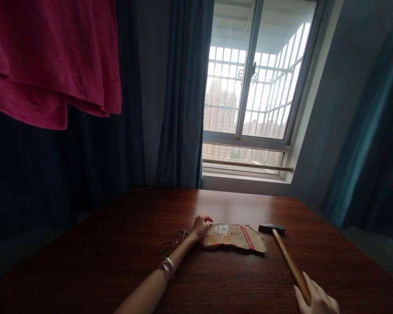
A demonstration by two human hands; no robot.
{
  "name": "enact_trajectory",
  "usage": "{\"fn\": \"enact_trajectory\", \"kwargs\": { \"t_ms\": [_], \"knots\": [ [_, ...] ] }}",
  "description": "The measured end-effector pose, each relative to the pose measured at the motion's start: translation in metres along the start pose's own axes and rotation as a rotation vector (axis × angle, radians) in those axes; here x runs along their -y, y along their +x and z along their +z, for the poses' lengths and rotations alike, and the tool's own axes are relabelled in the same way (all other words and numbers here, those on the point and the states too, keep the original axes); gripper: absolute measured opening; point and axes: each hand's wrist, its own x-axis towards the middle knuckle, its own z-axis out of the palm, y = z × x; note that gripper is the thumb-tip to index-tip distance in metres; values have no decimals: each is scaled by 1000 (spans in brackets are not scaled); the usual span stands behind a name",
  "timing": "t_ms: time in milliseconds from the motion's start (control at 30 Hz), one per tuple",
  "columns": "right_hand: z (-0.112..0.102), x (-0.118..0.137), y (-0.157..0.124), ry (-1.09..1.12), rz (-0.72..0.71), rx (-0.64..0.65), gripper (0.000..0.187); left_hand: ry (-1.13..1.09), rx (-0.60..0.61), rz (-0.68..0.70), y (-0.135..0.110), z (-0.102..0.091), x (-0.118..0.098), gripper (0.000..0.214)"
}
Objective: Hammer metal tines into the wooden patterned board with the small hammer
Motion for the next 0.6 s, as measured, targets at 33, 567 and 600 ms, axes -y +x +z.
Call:
{"fn": "enact_trajectory", "kwargs": {
  "t_ms": [33, 567, 600],
  "knots": [
    [-2, 8, 3, -42, -18, -45, 50, -6, 0, 2, 0, 0, -1, 29],
    [67, 177, 88, 230, -444, 277, 35, -10, -71, 22, -4, -6, -9, 27],
    [74, 176, 87, 228, -438, 283, 35, -8, -80, 23, -5, -6, -10, 27]
  ]
}}
